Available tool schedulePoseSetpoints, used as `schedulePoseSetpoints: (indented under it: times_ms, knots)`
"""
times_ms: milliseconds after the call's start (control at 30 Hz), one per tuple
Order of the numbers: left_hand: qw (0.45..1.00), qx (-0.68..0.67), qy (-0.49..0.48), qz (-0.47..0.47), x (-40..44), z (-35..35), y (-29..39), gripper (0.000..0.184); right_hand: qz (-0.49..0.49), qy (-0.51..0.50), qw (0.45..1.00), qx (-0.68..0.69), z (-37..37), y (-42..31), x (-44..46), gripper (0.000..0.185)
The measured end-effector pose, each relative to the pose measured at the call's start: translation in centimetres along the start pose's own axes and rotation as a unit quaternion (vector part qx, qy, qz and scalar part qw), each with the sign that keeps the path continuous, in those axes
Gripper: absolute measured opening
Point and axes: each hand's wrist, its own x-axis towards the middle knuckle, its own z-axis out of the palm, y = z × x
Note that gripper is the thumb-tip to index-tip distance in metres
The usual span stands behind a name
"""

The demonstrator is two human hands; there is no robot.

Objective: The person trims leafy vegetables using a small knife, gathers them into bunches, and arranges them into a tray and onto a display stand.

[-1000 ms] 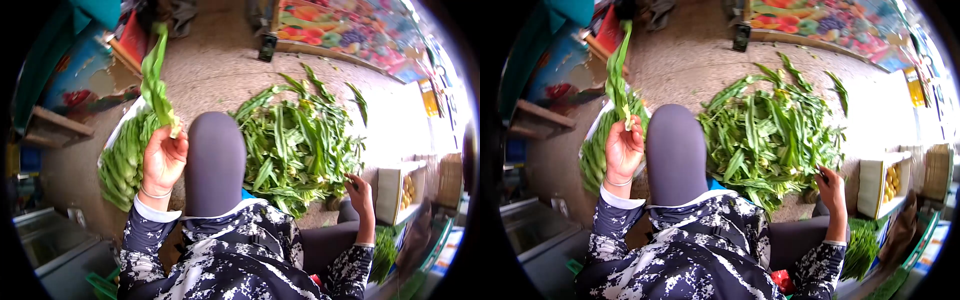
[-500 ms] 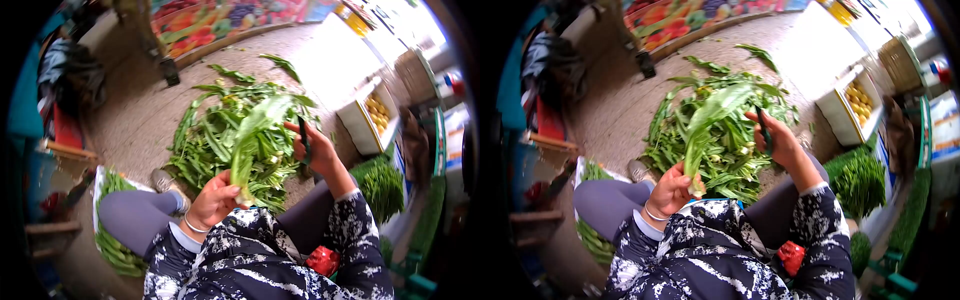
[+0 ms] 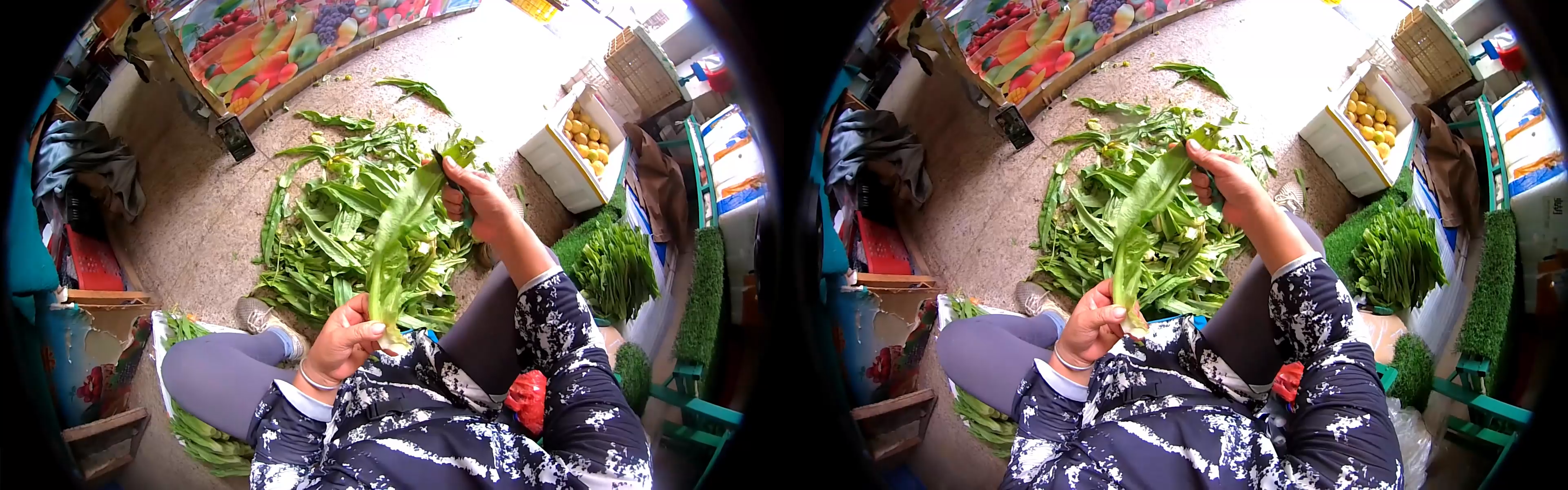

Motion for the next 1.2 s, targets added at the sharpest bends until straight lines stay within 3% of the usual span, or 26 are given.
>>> schedulePoseSetpoints:
  times_ms: [100, 133, 167, 233, 267, 300, 333, 400, 433, 467, 533, 567, 667, 800, 933, 1067, 1200]
  knots:
    - [0.999, -0.023, -0.022, 0.011, -0.1, -0.6, 0.3, 0.025, -0.125, 0.082, 0.945, -0.292, -0.6, -0.4, 0.0, 0.031]
    - [0.999, -0.031, -0.028, 0.010, -0.2, -0.5, 0.6, 0.024, -0.260, 0.113, 0.879, -0.383, -1.7, 1.0, 1.1, 0.028]
    - [0.999, -0.036, -0.032, 0.012, -0.3, -0.1, 0.8, 0.025, -0.246, 0.178, 0.836, -0.457, -3.4, 1.6, 1.5, 0.027]
    - [0.998, -0.044, -0.052, 0.013, -0.4, -0.3, 1.0, 0.027, -0.230, 0.241, 0.820, -0.465, -4.4, 1.2, 1.5, 0.029]
    - [0.997, -0.056, -0.052, 0.016, -0.4, -0.3, 1.1, 0.027, -0.230, 0.240, 0.853, -0.402, -4.7, 0.8, 1.4, 0.031]
    - [0.997, -0.042, -0.046, 0.043, -0.2, -0.2, 1.2, 0.026, -0.158, 0.262, 0.829, -0.467, -5.0, 0.1, 1.1, 0.038]
    - [0.997, -0.027, -0.031, 0.062, 0.0, -0.4, 1.1, 0.027, -0.151, 0.260, 0.784, -0.543, -3.0, -0.7, 0.0, 0.046]
    - [0.997, -0.014, 0.023, 0.069, 0.2, -0.8, 1.2, 0.028, -0.051, 0.212, 0.753, -0.621, -4.5, 0.8, 0.7, 0.052]
    - [0.997, -0.012, 0.025, 0.074, 0.5, -1.3, 1.2, 0.030, 0.002, 0.192, 0.755, -0.626, -1.9, 0.3, 0.2, 0.052]
    - [0.995, -0.028, 0.031, 0.096, 0.9, -1.6, 1.2, 0.028, 0.054, 0.147, 0.807, -0.569, 0.5, -0.6, -1.0, 0.052]
    - [0.988, -0.058, 0.047, 0.138, 1.5, -3.1, 0.7, 0.024, -0.015, 0.106, 0.823, -0.558, 0.2, 1.8, -0.1, 0.050]
    - [0.984, -0.062, 0.074, 0.147, 1.7, -3.6, 0.5, 0.019, 0.024, 0.055, 0.866, -0.496, 0.3, 2.3, -0.1, 0.049]
    - [0.976, -0.098, 0.109, 0.161, 2.1, -3.8, 0.7, 0.016, 0.019, -0.043, 0.921, -0.386, 2.8, 3.4, -1.0, 0.040]
    - [0.967, -0.088, 0.153, 0.184, 2.5, -3.7, 1.5, 0.016, 0.049, -0.080, 0.962, -0.255, 5.4, 5.4, -1.6, 0.043]
    - [0.963, -0.095, 0.176, 0.179, 2.9, -3.9, 1.5, 0.018, 0.047, -0.108, 0.966, -0.231, 6.7, 6.9, -2.0, 0.052]
    - [0.968, -0.079, 0.130, 0.200, 3.4, -3.4, 0.9, 0.027, 0.034, -0.192, 0.959, -0.205, 6.6, 7.0, -1.9, 0.055]
    - [0.963, 0.044, 0.151, 0.218, 3.6, -3.6, 0.7, 0.029, -0.024, -0.106, 0.979, -0.175, 7.0, 5.7, -1.7, 0.054]
